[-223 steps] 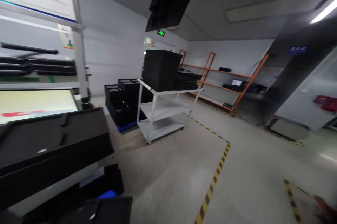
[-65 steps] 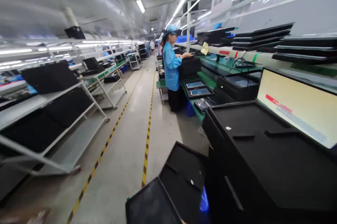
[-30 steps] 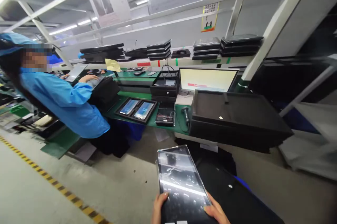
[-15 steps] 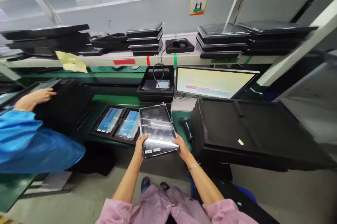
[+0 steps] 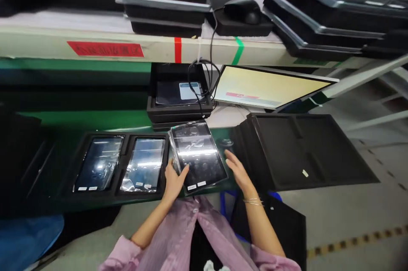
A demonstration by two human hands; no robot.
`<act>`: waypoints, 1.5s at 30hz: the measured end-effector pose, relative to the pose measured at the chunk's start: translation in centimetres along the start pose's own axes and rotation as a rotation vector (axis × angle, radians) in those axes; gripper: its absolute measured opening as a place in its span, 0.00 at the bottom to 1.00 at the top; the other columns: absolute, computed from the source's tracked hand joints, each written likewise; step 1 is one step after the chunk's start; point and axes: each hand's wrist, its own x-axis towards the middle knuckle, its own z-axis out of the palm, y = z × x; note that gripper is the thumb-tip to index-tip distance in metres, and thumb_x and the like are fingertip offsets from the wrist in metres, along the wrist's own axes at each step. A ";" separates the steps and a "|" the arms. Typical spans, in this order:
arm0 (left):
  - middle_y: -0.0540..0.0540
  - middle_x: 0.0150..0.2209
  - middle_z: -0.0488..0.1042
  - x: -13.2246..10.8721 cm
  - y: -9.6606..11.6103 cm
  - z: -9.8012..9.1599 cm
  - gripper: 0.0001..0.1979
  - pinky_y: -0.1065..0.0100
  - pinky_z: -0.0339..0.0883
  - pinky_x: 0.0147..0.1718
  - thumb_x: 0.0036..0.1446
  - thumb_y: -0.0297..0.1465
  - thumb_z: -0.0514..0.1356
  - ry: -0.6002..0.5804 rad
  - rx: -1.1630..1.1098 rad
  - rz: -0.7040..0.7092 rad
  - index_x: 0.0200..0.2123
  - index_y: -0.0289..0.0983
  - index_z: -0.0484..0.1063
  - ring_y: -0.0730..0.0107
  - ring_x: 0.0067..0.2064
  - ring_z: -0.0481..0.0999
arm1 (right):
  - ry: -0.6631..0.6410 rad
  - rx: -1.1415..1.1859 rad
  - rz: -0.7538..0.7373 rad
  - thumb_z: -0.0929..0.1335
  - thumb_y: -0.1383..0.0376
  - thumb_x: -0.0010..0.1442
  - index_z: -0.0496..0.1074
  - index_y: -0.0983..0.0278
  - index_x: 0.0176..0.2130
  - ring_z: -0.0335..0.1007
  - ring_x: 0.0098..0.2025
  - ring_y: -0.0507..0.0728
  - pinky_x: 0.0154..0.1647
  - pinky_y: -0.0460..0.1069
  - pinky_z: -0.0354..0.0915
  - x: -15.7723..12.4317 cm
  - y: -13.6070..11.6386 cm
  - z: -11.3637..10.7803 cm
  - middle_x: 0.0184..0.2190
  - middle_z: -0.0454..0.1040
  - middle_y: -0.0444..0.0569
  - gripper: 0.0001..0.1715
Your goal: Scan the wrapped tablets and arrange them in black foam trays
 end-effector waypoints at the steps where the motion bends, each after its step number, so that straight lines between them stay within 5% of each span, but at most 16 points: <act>1: 0.30 0.53 0.65 -0.1 0.3 -0.5 0.34 0.51 0.58 0.56 0.49 0.50 0.60 -0.004 0.037 -0.004 0.51 0.30 0.61 0.50 0.54 0.67 | 0.114 -0.155 0.008 0.67 0.52 0.55 0.63 0.65 0.60 0.56 0.64 0.62 0.65 0.56 0.52 0.7 -0.5 -0.6 0.63 0.61 0.56 0.37; 5: 0.40 0.39 0.70 -0.7 1.1 -1.6 0.25 0.56 0.65 0.45 0.52 0.51 0.57 -0.212 -0.007 -0.117 0.41 0.36 0.61 0.57 0.40 0.72 | 0.289 -0.719 0.209 0.68 0.61 0.52 0.66 0.72 0.56 0.62 0.60 0.68 0.60 0.58 0.58 5.1 -0.9 -1.4 0.56 0.67 0.67 0.34; 9: 0.43 0.37 0.69 -1.0 1.1 -1.8 0.25 0.58 0.65 0.39 0.51 0.51 0.58 -0.278 0.043 -0.143 0.41 0.38 0.58 0.60 0.35 0.72 | 0.203 -0.801 0.296 0.71 0.64 0.49 0.72 0.70 0.45 0.72 0.49 0.68 0.50 0.56 0.65 9.1 0.1 -0.1 0.43 0.76 0.63 0.22; 12: 0.43 0.37 0.70 -1.0 0.9 -1.9 0.25 0.59 0.64 0.38 0.50 0.50 0.59 -0.307 0.057 -0.154 0.41 0.38 0.57 0.59 0.35 0.72 | 0.204 -0.808 0.297 0.70 0.65 0.48 0.72 0.68 0.39 0.74 0.46 0.65 0.46 0.53 0.66 9.1 -0.3 0.1 0.38 0.77 0.58 0.15; 16: 0.45 0.35 0.70 -0.7 0.8 -1.9 0.24 0.61 0.64 0.36 0.49 0.49 0.60 -0.325 0.056 -0.170 0.38 0.39 0.57 0.61 0.33 0.71 | 0.313 -0.744 0.274 0.68 0.59 0.53 0.69 0.67 0.40 0.75 0.40 0.63 0.42 0.53 0.68 2.5 -3.5 -1.9 0.33 0.77 0.55 0.17; 18: 0.46 0.34 0.69 -0.5 0.7 -1.9 0.24 0.61 0.63 0.34 0.48 0.49 0.61 -0.318 0.039 -0.181 0.37 0.39 0.57 0.62 0.32 0.71 | 0.328 -0.469 0.252 0.69 0.54 0.53 0.67 0.67 0.44 0.74 0.33 0.60 0.34 0.51 0.69 -3.0 -5.9 -2.9 0.32 0.76 0.53 0.25; 20: 0.47 0.32 0.69 -0.4 0.6 -1.8 0.24 0.62 0.63 0.33 0.47 0.49 0.62 -0.306 0.026 -0.189 0.36 0.39 0.57 0.63 0.31 0.71 | 0.235 -0.217 0.266 0.72 0.51 0.49 0.67 0.65 0.49 0.73 0.32 0.58 0.33 0.51 0.69 -8.3 -8.1 -2.9 0.35 0.77 0.51 0.33; 23: 0.47 0.30 0.69 -0.3 0.2 -1.5 0.24 0.62 0.63 0.32 0.45 0.48 0.63 -0.277 0.019 -0.186 0.35 0.39 0.58 0.62 0.31 0.71 | 0.074 -0.258 0.265 0.74 0.52 0.48 0.72 0.65 0.43 0.72 0.32 0.59 0.36 0.53 0.69 -13.5 -10.3 -0.6 0.31 0.76 0.51 0.27; 27: 0.46 0.32 0.70 -0.3 -0.6 -1.3 0.25 0.61 0.64 0.33 0.45 0.49 0.64 -0.280 -0.011 -0.185 0.36 0.38 0.59 0.61 0.33 0.72 | -0.191 -0.497 -0.022 0.69 0.62 0.51 0.73 0.64 0.34 0.71 0.35 0.59 0.40 0.52 0.69 -15.3 -11.8 3.3 0.33 0.76 0.51 0.09; 31: 0.44 0.35 0.70 -0.4 -0.6 -1.4 0.26 0.60 0.64 0.37 0.45 0.49 0.63 -0.307 -0.046 -0.212 0.38 0.38 0.59 0.59 0.36 0.72 | -0.441 -0.787 -0.262 0.65 0.66 0.55 0.72 0.63 0.40 0.72 0.38 0.58 0.42 0.49 0.69 -15.2 -14.6 1.7 0.39 0.75 0.52 0.11; 33: 0.45 0.34 0.69 -0.5 -0.4 -1.5 0.26 0.61 0.63 0.36 0.45 0.50 0.63 -0.307 -0.038 -0.213 0.38 0.38 0.58 0.60 0.35 0.71 | -0.311 -1.056 -0.449 0.64 0.64 0.56 0.70 0.63 0.47 0.73 0.41 0.59 0.41 0.49 0.68 -14.7 -16.9 -1.0 0.42 0.75 0.54 0.18; 36: 0.47 0.32 0.67 -0.5 -0.3 -1.5 0.26 0.61 0.63 0.35 0.45 0.50 0.63 -0.300 -0.025 -0.197 0.37 0.38 0.58 0.61 0.33 0.70 | 0.262 -1.541 -0.607 0.62 0.61 0.58 0.64 0.65 0.57 0.73 0.44 0.65 0.35 0.53 0.66 -13.6 -20.7 -4.8 0.49 0.73 0.59 0.28; 38: 0.47 0.32 0.67 -0.4 -0.5 -1.4 0.26 0.61 0.63 0.35 0.45 0.50 0.63 -0.293 -0.036 -0.199 0.36 0.38 0.58 0.61 0.34 0.70 | 0.530 -1.631 -0.579 0.61 0.58 0.58 0.66 0.67 0.55 0.72 0.44 0.68 0.34 0.55 0.65 -13.0 -22.6 -5.7 0.47 0.73 0.64 0.28; 39: 0.46 0.32 0.67 -0.4 -0.6 -1.3 0.26 0.61 0.63 0.35 0.44 0.49 0.64 -0.289 -0.047 -0.206 0.36 0.38 0.58 0.61 0.34 0.70 | 0.542 -1.563 -0.569 0.61 0.57 0.59 0.68 0.67 0.51 0.72 0.42 0.68 0.34 0.56 0.65 -12.9 -23.2 -5.6 0.44 0.74 0.64 0.24; 42: 0.45 0.34 0.68 -0.4 -1.0 -1.1 0.27 0.61 0.64 0.36 0.44 0.48 0.65 -0.279 -0.105 -0.228 0.37 0.37 0.60 0.61 0.35 0.71 | 0.131 -1.121 -0.437 0.66 0.55 0.57 0.72 0.61 0.37 0.73 0.36 0.64 0.36 0.55 0.68 -13.2 -22.1 -3.1 0.33 0.76 0.56 0.13; 45: 0.44 0.34 0.69 -0.5 -1.1 -1.0 0.27 0.61 0.64 0.36 0.44 0.48 0.65 -0.268 -0.115 -0.217 0.38 0.37 0.60 0.61 0.35 0.71 | -0.270 -0.685 -0.127 0.70 0.57 0.53 0.73 0.62 0.40 0.73 0.40 0.62 0.41 0.54 0.70 -14.2 -17.8 1.0 0.37 0.77 0.52 0.16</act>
